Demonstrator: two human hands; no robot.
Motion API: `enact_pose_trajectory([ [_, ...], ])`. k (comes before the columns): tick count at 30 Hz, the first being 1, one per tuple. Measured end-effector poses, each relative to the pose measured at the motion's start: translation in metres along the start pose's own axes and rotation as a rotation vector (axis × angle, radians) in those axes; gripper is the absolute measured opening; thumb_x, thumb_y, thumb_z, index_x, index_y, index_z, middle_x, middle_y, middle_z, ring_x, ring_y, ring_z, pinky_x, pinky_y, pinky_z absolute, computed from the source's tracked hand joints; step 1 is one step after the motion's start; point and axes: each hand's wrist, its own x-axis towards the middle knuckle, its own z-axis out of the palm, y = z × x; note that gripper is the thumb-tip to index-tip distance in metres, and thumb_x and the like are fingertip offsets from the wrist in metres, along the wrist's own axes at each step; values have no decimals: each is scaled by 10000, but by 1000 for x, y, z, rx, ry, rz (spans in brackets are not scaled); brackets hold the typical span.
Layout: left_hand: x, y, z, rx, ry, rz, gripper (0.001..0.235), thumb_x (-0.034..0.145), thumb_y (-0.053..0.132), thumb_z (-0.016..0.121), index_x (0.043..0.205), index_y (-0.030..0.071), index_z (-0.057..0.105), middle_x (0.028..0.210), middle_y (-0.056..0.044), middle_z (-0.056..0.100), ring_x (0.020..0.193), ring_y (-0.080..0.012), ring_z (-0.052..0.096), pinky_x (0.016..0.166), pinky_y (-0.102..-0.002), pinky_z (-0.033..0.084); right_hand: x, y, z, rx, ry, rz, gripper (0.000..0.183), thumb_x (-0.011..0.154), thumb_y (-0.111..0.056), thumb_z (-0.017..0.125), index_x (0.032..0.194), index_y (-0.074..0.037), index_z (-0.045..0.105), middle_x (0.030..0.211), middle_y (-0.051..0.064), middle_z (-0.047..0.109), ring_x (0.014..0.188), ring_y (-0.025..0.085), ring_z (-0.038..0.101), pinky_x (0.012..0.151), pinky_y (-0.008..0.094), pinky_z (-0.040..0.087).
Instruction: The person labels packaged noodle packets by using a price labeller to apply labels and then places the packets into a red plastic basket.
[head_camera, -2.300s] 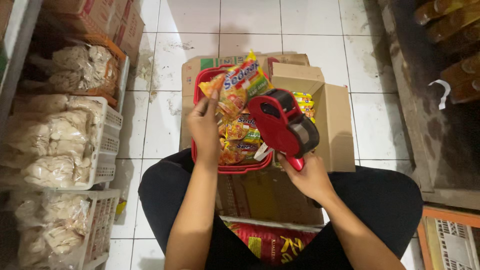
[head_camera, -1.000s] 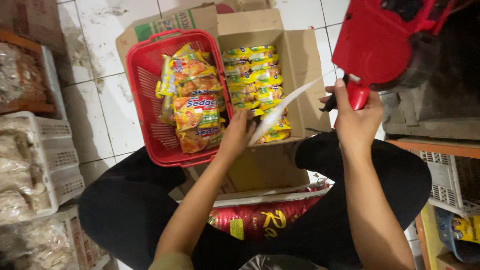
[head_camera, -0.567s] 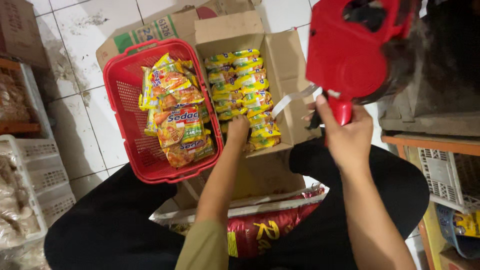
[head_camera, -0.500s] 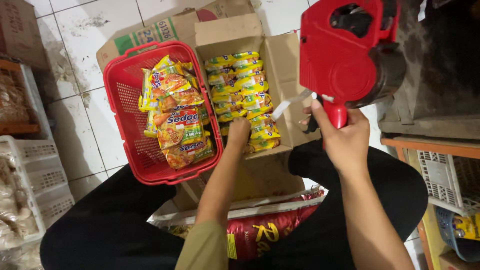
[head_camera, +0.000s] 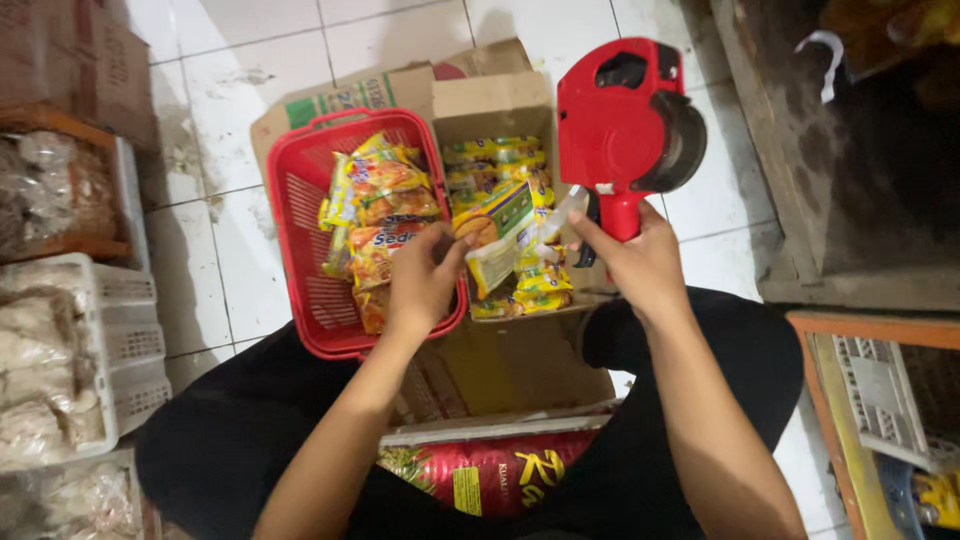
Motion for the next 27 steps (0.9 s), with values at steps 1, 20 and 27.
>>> enact_pose_trajectory([
  [1, -6, 7, -12, -30, 31, -33, 214, 975, 185, 768, 915, -12, 709, 689, -121, 691, 635, -184, 620, 587, -326, 486, -2, -3, 3, -34, -5, 33, 326, 883, -234, 836, 1058, -42, 639, 796, -61, 653, 652, 28, 611, 575, 217, 472],
  [20, -50, 50, -77, -282, 136, 28, 251, 898, 216, 757, 1063, 30, 790, 912, -75, 776, 855, -122, 736, 796, -286, 582, -25, 25, 106, -315, -164, 84, 621, 753, -293, 889, 1264, -50, 633, 999, 106, 749, 821, 212, 682, 720, 351, 552],
  [27, -37, 19, -102, -153, 379, 94, 393, 963, 315, 707, 1232, 29, 718, 1099, -74, 743, 1055, -165, 683, 939, -329, 521, -17, 12, 78, 428, -200, 154, 399, 871, -61, 756, 1247, -43, 622, 1117, 79, 726, 903, 143, 688, 717, 302, 571],
])
